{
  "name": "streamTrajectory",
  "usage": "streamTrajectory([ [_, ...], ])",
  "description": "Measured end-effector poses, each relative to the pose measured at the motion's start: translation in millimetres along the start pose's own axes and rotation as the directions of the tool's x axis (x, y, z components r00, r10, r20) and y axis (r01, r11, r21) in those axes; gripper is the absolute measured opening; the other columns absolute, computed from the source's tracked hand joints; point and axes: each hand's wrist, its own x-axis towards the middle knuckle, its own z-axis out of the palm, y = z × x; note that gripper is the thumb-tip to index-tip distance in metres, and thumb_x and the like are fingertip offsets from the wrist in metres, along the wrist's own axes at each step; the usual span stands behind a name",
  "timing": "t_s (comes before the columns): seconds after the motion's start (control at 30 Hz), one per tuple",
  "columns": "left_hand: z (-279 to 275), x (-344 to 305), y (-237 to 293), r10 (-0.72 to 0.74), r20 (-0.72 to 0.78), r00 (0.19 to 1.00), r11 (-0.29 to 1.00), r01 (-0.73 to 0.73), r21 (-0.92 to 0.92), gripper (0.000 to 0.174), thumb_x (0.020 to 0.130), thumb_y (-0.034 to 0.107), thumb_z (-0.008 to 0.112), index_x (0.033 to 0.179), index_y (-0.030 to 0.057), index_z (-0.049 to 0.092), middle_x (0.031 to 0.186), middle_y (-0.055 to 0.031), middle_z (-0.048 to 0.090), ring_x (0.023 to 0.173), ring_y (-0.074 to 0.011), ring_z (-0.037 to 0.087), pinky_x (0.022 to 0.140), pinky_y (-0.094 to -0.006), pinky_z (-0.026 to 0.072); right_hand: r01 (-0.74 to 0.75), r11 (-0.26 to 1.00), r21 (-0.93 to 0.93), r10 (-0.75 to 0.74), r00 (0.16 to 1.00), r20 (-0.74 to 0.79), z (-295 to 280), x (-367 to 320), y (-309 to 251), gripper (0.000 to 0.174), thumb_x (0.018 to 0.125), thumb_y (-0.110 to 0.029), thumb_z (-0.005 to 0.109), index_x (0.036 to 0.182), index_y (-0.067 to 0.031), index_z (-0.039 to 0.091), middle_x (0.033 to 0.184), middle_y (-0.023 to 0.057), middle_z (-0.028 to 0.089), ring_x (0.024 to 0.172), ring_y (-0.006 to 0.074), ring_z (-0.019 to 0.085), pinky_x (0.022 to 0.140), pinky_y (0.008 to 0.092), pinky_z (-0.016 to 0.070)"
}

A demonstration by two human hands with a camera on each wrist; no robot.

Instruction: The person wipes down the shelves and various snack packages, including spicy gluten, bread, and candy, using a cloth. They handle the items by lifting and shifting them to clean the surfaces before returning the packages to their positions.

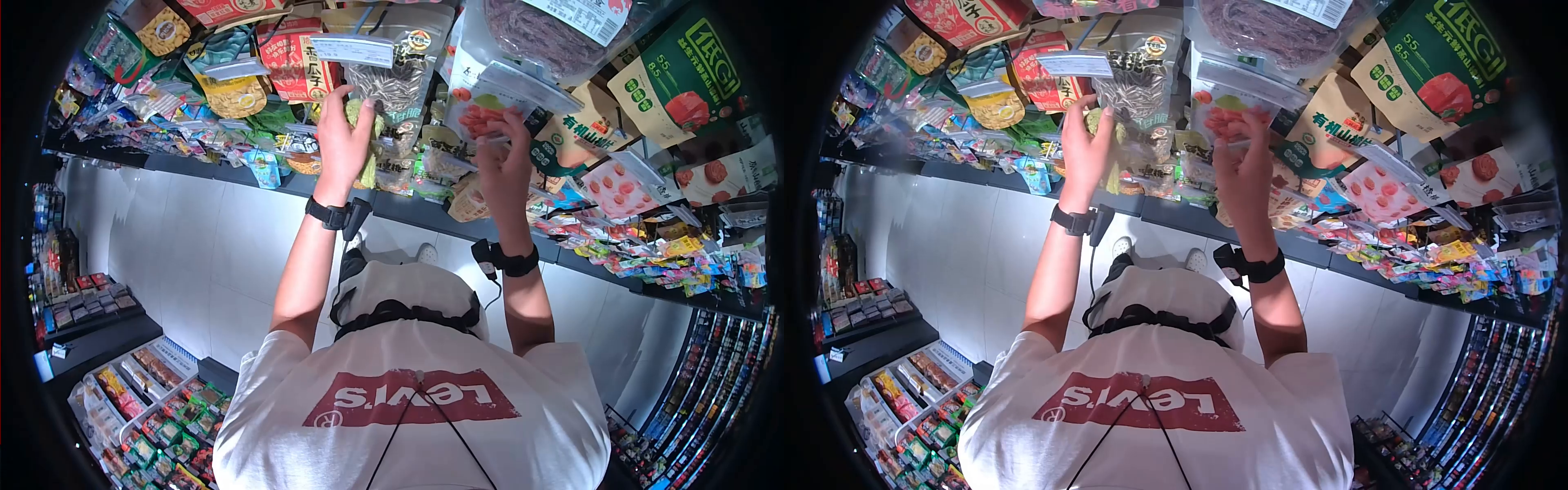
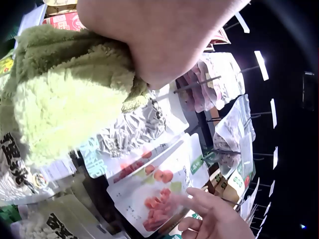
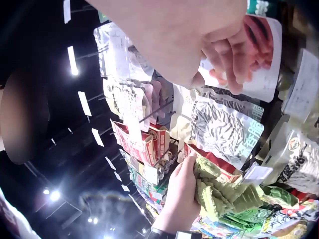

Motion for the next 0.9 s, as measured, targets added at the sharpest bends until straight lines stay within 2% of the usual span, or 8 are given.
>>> streamTrajectory([
  [0.13, -16.1, 25.9, -35.3, -0.039, 0.045, 0.998, 0.997, 0.042, -0.063, 0.048, 0.103, 0.027, 0.077, 0.137, -0.0045, 0.062, 0.127, -0.0252, 0.072, 0.121, -0.041, 0.07, 0.106, -0.046, 0.0539, -0.158, 0.978, 0.133, 0.148, 0.986, 0.081, 54.6, 7.4, 3.2, 0.054, 0.102, -0.015, 0.075, 0.148, 0.0026, 0.052, 0.138, 0.0181, 0.068, 0.102, 0.016, 0.075, 0.078, 0.0291, 0.059],
  [0.2, -20.3, 38.0, -49.8, -0.045, 0.117, 0.992, 0.994, 0.056, -0.095, 0.054, 0.102, 0.028, 0.078, 0.141, -0.0048, 0.06, 0.13, -0.0266, 0.073, 0.124, -0.0414, 0.071, 0.106, -0.0458, 0.0544, -0.081, 0.995, 0.065, 0.077, 0.995, 0.059, 82.3, 18.8, 9.9, 0.058, 0.101, -0.019, 0.077, 0.148, 0.0036, 0.053, 0.138, 0.0196, 0.069, 0.099, 0.0196, 0.078, 0.081, 0.0299, 0.06],
  [0.27, -17.6, 47.4, -63.1, 0.011, 0.193, 0.981, 0.989, 0.017, -0.144, 0.056, 0.102, 0.028, 0.079, 0.142, -0.0052, 0.058, 0.131, -0.0274, 0.074, 0.124, -0.041, 0.072, 0.105, -0.0462, 0.0553, -0.233, 0.972, -0.027, 0.235, 0.969, 0.083, 105.1, 27.9, 1.5, 0.063, 0.099, -0.021, 0.08, 0.15, 0.0042, 0.052, 0.138, 0.02, 0.069, 0.097, 0.0227, 0.078, 0.082, 0.0314, 0.0617],
  [0.3, -14.6, 52.5, -72.8, 0.046, 0.243, 0.969, 0.99, -0.012, -0.138, 0.058, 0.102, 0.029, 0.079, 0.142, -0.0055, 0.057, 0.132, -0.0268, 0.075, 0.122, -0.0403, 0.075, 0.102, -0.0452, 0.0572, 0.073, 0.976, -0.204, -0.078, 0.997, -0.021, 120.5, 35.6, 32.4, 0.066, 0.097, -0.024, 0.083, 0.149, 0.0035, 0.053, 0.138, 0.0188, 0.069, 0.097, 0.0214, 0.077, 0.083, 0.0336, 0.0621],
  [0.33, -10.3, 56.2, -77.2, 0.053, 0.282, 0.958, 0.966, 0.022, -0.258, 0.058, 0.102, 0.032, 0.079, 0.142, -0.0035, 0.058, 0.128, -0.0238, 0.077, 0.115, -0.0393, 0.077, 0.098, -0.044, 0.0588, 0.062, 0.975, -0.214, -0.071, 0.997, -0.035, 128.3, 38.8, 26.3, 0.066, 0.097, -0.024, 0.083, 0.149, 0.0035, 0.053, 0.138, 0.0188, 0.069, 0.097, 0.0214, 0.077, 0.083, 0.0336, 0.0621],
  [0.4, -15.4, 57.3, -77.3, -0.021, 0.469, 0.883, 0.911, 0.21, -0.355, 0.059, 0.101, 0.035, 0.08, 0.142, -0.0012, 0.06, 0.121, -0.0217, 0.079, 0.108, -0.0391, 0.078, 0.093, -0.0443, 0.0601, -0.248, 0.963, 0.107, 0.249, 0.969, 0.005, 143.6, 41.9, 13.9, 0.058, 0.101, -0.022, 0.083, 0.145, -0.0004, 0.052, 0.117, 0.012, 0.074, 0.079, 0.0147, 0.075, 0.062, 0.0303, 0.0572],
  [0.6, -6.8, 64.8, -85.7, -0.084, 0.473, 0.877, 0.979, 0.16, -0.122, 0.056, 0.097, 0.038, 0.083, 0.133, -0.0008, 0.066, 0.111, -0.0209, 0.08, 0.103, -0.0385, 0.079, 0.089, -0.0464, 0.0609, -0.237, 0.971, 0.035, 0.24, 0.964, -0.111, 154.0, 47.3, 16.2, 0.056, 0.096, -0.02, 0.086, 0.138, 0.0011, 0.056, 0.119, 0.0116, 0.072, 0.086, 0.0152, 0.073, 0.067, 0.0293, 0.058],
  [0.9, -2.0, 68.3, -81.8, -0.036, 0.37, 0.928, 0.994, 0.071, -0.082, 0.058, 0.096, 0.039, 0.084, 0.132, -0.0024, 0.067, 0.11, -0.0238, 0.079, 0.102, -0.0414, 0.078, 0.087, -0.0481, 0.061, -0.265, 0.963, 0.043, 0.268, 0.96, -0.083, 154.4, 59.3, 12.7, 0.05, 0.094, -0.02, 0.088, 0.129, 0.0014, 0.059, 0.111, 0.0125, 0.074, 0.086, 0.0176, 0.074, 0.071, 0.0326, 0.0585],
])
